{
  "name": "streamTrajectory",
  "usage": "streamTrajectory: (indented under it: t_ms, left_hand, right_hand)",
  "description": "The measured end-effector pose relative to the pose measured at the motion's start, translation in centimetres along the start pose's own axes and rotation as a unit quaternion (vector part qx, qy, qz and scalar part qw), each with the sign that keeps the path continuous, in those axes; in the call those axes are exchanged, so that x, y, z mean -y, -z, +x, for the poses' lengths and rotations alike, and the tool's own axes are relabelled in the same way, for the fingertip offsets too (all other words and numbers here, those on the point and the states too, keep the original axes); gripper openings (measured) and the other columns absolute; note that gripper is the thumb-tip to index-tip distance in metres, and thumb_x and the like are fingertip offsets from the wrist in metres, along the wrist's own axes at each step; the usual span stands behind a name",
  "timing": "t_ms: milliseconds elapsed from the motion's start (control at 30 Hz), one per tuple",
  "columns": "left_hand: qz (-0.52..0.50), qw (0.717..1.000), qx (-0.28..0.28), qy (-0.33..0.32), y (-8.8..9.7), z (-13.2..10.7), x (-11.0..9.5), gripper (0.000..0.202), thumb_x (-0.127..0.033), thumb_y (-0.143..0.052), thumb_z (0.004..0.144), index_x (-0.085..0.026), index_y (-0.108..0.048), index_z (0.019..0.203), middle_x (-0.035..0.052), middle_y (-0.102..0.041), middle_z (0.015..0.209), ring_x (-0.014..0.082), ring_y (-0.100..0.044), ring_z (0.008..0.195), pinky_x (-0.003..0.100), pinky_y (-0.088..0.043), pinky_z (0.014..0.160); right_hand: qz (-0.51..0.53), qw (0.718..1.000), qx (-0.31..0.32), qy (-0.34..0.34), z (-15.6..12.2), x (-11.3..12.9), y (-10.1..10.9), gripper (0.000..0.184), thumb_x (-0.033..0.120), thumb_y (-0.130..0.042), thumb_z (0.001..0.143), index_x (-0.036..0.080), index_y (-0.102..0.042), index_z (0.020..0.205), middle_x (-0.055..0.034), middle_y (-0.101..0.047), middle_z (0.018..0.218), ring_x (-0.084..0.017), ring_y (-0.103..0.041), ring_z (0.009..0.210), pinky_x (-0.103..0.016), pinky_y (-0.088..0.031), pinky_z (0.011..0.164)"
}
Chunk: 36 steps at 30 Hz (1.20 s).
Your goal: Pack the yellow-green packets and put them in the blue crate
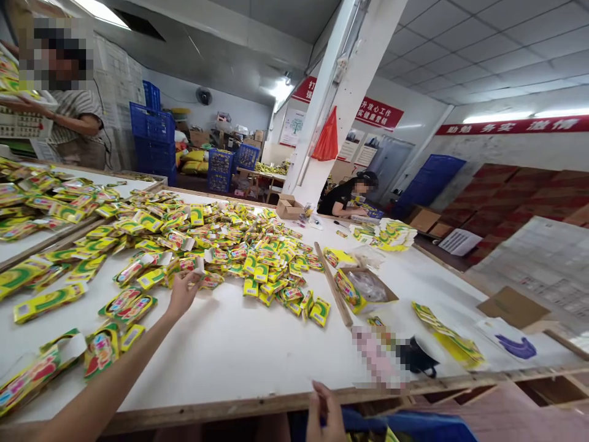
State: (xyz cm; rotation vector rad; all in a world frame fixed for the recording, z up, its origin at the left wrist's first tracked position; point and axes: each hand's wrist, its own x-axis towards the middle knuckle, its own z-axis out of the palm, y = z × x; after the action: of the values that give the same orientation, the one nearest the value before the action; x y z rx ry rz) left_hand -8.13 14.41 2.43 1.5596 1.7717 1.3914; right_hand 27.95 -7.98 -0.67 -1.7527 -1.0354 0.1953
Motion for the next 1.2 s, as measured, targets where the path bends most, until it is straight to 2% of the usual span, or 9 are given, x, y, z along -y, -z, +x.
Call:
streamTrajectory:
  t_ms: [100, 167, 267, 367, 567, 733, 900, 1100, 1200]
  left_hand:
    - [-0.064, 0.986, 0.102, -0.119, 0.6, -5.2, -1.5, 0.012, -0.024, -0.052, 0.080, -0.021, -0.062, 0.084, 0.0057, -0.061, 0.093, 0.0207, -0.059, 0.090, 0.033, -0.048, 0.080]
    - [-0.098, 0.970, 0.165, -0.147, 1.0, -8.8, -2.6, 0.013, -0.023, -0.049, 0.083, -0.022, -0.060, 0.088, 0.0042, -0.062, 0.091, 0.0189, -0.060, 0.085, 0.032, -0.048, 0.077]
    - [-0.146, 0.959, 0.224, -0.091, 1.2, -13.2, -3.6, 0.014, -0.025, -0.049, 0.084, -0.022, -0.055, 0.097, 0.0028, -0.063, 0.089, 0.0177, -0.060, 0.081, 0.031, -0.048, 0.076]
    - [-0.211, 0.939, 0.273, -0.021, 0.7, -15.8, -3.6, 0.019, -0.032, -0.050, 0.085, -0.022, -0.049, 0.102, 0.0009, -0.061, 0.079, 0.0165, -0.060, 0.074, 0.027, -0.048, 0.070]
    - [-0.300, 0.916, 0.257, 0.065, -0.6, -17.0, -2.6, 0.036, -0.044, -0.057, 0.081, -0.023, -0.048, 0.109, 0.0016, -0.064, 0.078, 0.0174, -0.061, 0.073, 0.026, -0.047, 0.066]
    - [-0.281, 0.925, 0.253, 0.037, -0.8, -17.0, -2.1, 0.025, -0.041, -0.053, 0.084, -0.019, -0.060, 0.092, 0.0057, -0.066, 0.085, 0.0204, -0.062, 0.081, 0.030, -0.049, 0.075]
    - [-0.236, 0.950, 0.206, -0.002, -0.6, -16.8, -2.6, 0.018, -0.034, -0.053, 0.084, -0.020, -0.064, 0.084, 0.0056, -0.065, 0.086, 0.0217, -0.062, 0.085, 0.030, -0.049, 0.077]
    - [-0.268, 0.947, 0.174, 0.014, -1.2, -17.6, -2.7, 0.022, -0.032, -0.047, 0.088, -0.024, -0.051, 0.107, 0.0058, -0.065, 0.101, 0.0199, -0.063, 0.086, 0.032, -0.049, 0.082]
    - [-0.263, 0.949, 0.173, 0.018, -1.2, -17.6, -2.8, 0.028, -0.033, -0.048, 0.087, -0.024, -0.050, 0.113, 0.0071, -0.065, 0.105, 0.0211, -0.062, 0.091, 0.033, -0.049, 0.085]
  right_hand:
    - [0.065, 0.992, 0.092, 0.058, -1.3, 3.2, -3.4, 0.035, 0.050, -0.057, 0.078, 0.018, -0.065, 0.091, -0.0090, -0.068, 0.090, -0.022, -0.065, 0.080, -0.030, -0.054, 0.069]
    - [0.110, 0.978, 0.145, 0.101, -2.3, 5.7, -5.9, 0.027, 0.041, -0.055, 0.083, 0.019, -0.064, 0.095, -0.0092, -0.067, 0.098, -0.021, -0.064, 0.087, -0.030, -0.054, 0.073]
    - [0.167, 0.952, 0.218, 0.132, -3.7, 8.7, -9.1, 0.023, 0.031, -0.053, 0.086, 0.020, -0.062, 0.104, -0.0094, -0.064, 0.108, -0.021, -0.061, 0.097, -0.030, -0.053, 0.078]
    - [0.204, 0.928, 0.294, 0.100, -4.6, 9.8, -10.9, 0.023, 0.027, -0.052, 0.087, 0.020, -0.058, 0.107, -0.0070, -0.064, 0.104, -0.019, -0.063, 0.091, -0.030, -0.053, 0.079]
    - [0.236, 0.911, 0.335, 0.048, -4.5, 9.4, -11.9, 0.026, 0.028, -0.054, 0.084, 0.020, -0.055, 0.109, -0.0042, -0.066, 0.094, -0.018, -0.064, 0.081, -0.028, -0.052, 0.074]
    - [0.224, 0.900, 0.368, 0.068, -3.7, 9.5, -12.7, 0.018, 0.033, -0.054, 0.083, 0.019, -0.063, 0.090, -0.0035, -0.067, 0.083, -0.019, -0.063, 0.076, -0.028, -0.051, 0.070]
    - [0.207, 0.906, 0.360, 0.082, -3.3, 9.3, -13.6, 0.024, 0.038, -0.052, 0.085, 0.019, -0.064, 0.078, -0.0042, -0.066, 0.080, -0.021, -0.062, 0.079, -0.028, -0.049, 0.072]
    - [0.266, 0.907, 0.324, 0.028, -3.8, 8.9, -13.9, 0.035, 0.042, -0.056, 0.083, 0.022, -0.053, 0.112, -0.0034, -0.068, 0.089, -0.020, -0.065, 0.080, -0.030, -0.052, 0.075]
    - [0.251, 0.908, 0.333, 0.042, -3.7, 9.0, -13.8, 0.028, 0.041, -0.055, 0.084, 0.021, -0.059, 0.102, -0.0046, -0.068, 0.088, -0.022, -0.066, 0.081, -0.031, -0.052, 0.075]
